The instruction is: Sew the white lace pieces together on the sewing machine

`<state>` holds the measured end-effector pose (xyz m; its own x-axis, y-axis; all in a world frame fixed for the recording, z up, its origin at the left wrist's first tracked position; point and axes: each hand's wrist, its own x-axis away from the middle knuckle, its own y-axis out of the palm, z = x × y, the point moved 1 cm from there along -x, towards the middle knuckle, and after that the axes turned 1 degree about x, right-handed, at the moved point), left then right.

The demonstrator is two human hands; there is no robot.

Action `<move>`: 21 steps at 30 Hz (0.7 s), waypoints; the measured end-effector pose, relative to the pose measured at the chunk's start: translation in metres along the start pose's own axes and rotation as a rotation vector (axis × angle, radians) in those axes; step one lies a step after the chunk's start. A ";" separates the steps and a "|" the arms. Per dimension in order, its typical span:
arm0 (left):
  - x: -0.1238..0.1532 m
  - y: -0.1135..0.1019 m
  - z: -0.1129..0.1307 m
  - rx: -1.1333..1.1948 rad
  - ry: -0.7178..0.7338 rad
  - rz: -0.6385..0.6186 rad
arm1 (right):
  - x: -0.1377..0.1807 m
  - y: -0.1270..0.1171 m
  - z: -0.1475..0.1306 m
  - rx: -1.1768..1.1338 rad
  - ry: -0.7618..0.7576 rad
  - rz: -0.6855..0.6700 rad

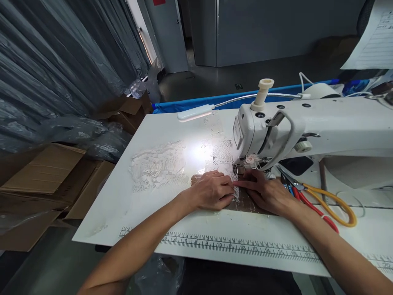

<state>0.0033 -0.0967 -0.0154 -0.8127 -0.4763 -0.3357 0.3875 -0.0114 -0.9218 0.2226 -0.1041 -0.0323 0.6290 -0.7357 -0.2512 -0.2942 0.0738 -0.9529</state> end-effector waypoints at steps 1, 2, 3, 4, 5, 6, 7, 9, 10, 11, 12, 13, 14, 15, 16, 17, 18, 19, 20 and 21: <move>0.000 0.000 0.001 0.001 -0.001 0.008 | 0.000 0.000 0.000 0.001 0.005 -0.005; 0.001 -0.001 0.001 0.001 0.000 0.016 | 0.001 0.001 0.000 0.005 0.011 -0.008; 0.001 -0.001 0.001 0.000 0.002 0.021 | 0.002 0.002 0.000 0.011 0.018 -0.009; 0.000 -0.001 0.001 -0.001 0.004 0.026 | 0.002 0.003 0.000 0.021 0.025 -0.006; 0.000 -0.001 0.001 -0.005 0.002 0.035 | 0.003 0.005 0.000 0.035 0.029 -0.003; 0.000 0.000 0.001 -0.014 -0.005 0.048 | 0.003 0.006 0.000 0.053 0.032 0.001; 0.000 0.002 0.000 -0.027 -0.016 0.065 | 0.003 0.007 0.000 0.074 0.034 0.000; -0.001 0.005 0.000 -0.056 -0.041 0.101 | 0.002 0.010 -0.001 0.122 0.052 -0.014; -0.001 0.007 0.000 -0.071 -0.049 0.116 | 0.002 0.010 -0.001 0.147 0.071 -0.027; -0.002 0.010 0.000 -0.083 -0.054 0.126 | 0.002 0.011 -0.001 0.166 0.095 -0.041; -0.002 0.012 0.000 -0.093 -0.056 0.133 | 0.002 0.010 -0.001 0.171 0.116 -0.051; -0.002 0.013 -0.001 -0.100 -0.060 0.140 | 0.002 0.009 -0.001 0.155 0.132 -0.056; -0.003 0.015 -0.001 -0.102 -0.064 0.148 | 0.002 0.008 0.000 0.113 0.142 -0.050; -0.003 0.015 -0.001 -0.099 -0.068 0.156 | 0.003 0.006 0.001 0.050 0.148 -0.032; -0.003 0.016 -0.002 -0.091 -0.072 0.163 | 0.003 0.003 0.001 -0.024 0.154 -0.002; -0.003 0.016 -0.002 -0.082 -0.075 0.168 | 0.004 0.000 0.002 -0.095 0.164 0.033; -0.003 0.016 -0.002 -0.072 -0.078 0.167 | 0.004 -0.003 0.003 -0.148 0.186 0.074; -0.003 0.016 -0.003 -0.065 -0.082 0.163 | 0.004 -0.006 0.004 -0.181 0.214 0.112; -0.004 0.016 -0.003 -0.061 -0.086 0.156 | 0.004 -0.009 0.004 -0.194 0.245 0.145; -0.004 0.015 -0.002 -0.060 -0.089 0.152 | 0.004 -0.011 0.005 -0.197 0.275 0.167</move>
<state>0.0113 -0.0928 -0.0286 -0.7039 -0.5448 -0.4557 0.4741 0.1174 -0.8726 0.2317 -0.1045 -0.0235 0.3516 -0.8797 -0.3201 -0.5262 0.0971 -0.8448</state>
